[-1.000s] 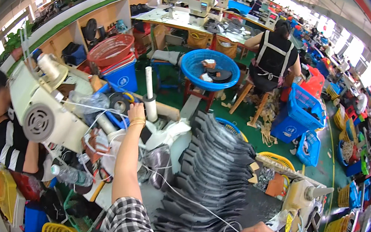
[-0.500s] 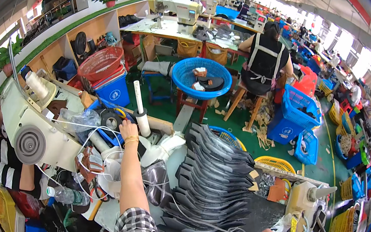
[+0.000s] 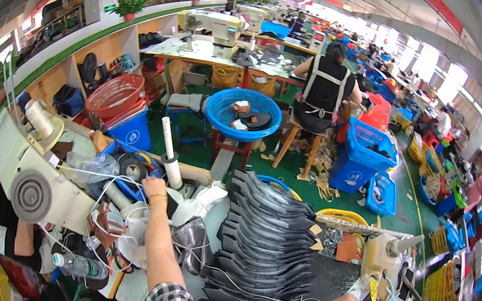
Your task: The person retrieves shoe upper pieces from a basket, applies glue onto them using an applicator, and binds a stack of the pieces together with a string by hand.
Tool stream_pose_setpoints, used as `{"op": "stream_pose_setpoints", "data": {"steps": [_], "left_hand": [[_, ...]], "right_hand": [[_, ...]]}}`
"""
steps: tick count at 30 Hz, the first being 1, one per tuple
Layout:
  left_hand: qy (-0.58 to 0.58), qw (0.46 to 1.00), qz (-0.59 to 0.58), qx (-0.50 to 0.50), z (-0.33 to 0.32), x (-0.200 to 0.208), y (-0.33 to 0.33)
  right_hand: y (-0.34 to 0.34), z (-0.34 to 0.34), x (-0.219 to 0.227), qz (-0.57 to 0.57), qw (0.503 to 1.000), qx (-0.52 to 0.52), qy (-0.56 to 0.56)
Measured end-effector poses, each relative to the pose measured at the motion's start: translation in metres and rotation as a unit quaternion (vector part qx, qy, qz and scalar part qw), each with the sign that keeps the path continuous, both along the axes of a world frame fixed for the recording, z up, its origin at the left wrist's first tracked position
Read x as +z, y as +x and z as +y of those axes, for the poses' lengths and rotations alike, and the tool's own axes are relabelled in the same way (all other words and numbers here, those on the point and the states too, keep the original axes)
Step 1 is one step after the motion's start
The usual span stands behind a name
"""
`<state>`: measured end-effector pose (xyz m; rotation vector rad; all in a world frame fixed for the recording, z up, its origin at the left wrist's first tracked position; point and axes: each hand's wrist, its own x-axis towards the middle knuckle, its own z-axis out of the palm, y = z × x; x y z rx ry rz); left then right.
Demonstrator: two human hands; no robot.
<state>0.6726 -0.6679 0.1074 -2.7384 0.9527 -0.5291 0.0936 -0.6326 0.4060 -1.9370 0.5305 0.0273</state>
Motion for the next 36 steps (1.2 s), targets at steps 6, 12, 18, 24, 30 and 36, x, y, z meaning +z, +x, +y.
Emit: {"op": "stream_pose_setpoints", "data": {"steps": [6,12,18,24,30,36], "left_hand": [[-0.204,0.935,0.279,0.076,0.025,0.02,0.033],[-0.516,0.701,0.421,-0.256,0.06,0.052,-0.005],[-0.612,0.451,0.645,-0.079,0.24,0.123,-0.129],[-0.763,0.394,0.491,-0.147,0.546,0.223,-0.188],[-0.649,0.544,0.499,-0.185,0.744,0.312,-0.186],[-0.603,0.652,0.42,-0.185,0.711,0.421,-0.188]], "right_hand": [[-0.007,-0.006,-0.009,0.027,0.999,-0.007,0.03],[0.003,0.004,-0.006,0.005,1.0,-0.005,0.003],[-0.005,0.0,0.0,0.115,0.991,0.074,0.01],[-0.028,-0.015,-0.002,0.08,0.994,0.066,-0.028],[-0.039,-0.024,-0.007,0.009,0.998,0.057,0.018],[-0.042,-0.019,0.018,-0.095,0.987,0.132,0.014]]}}
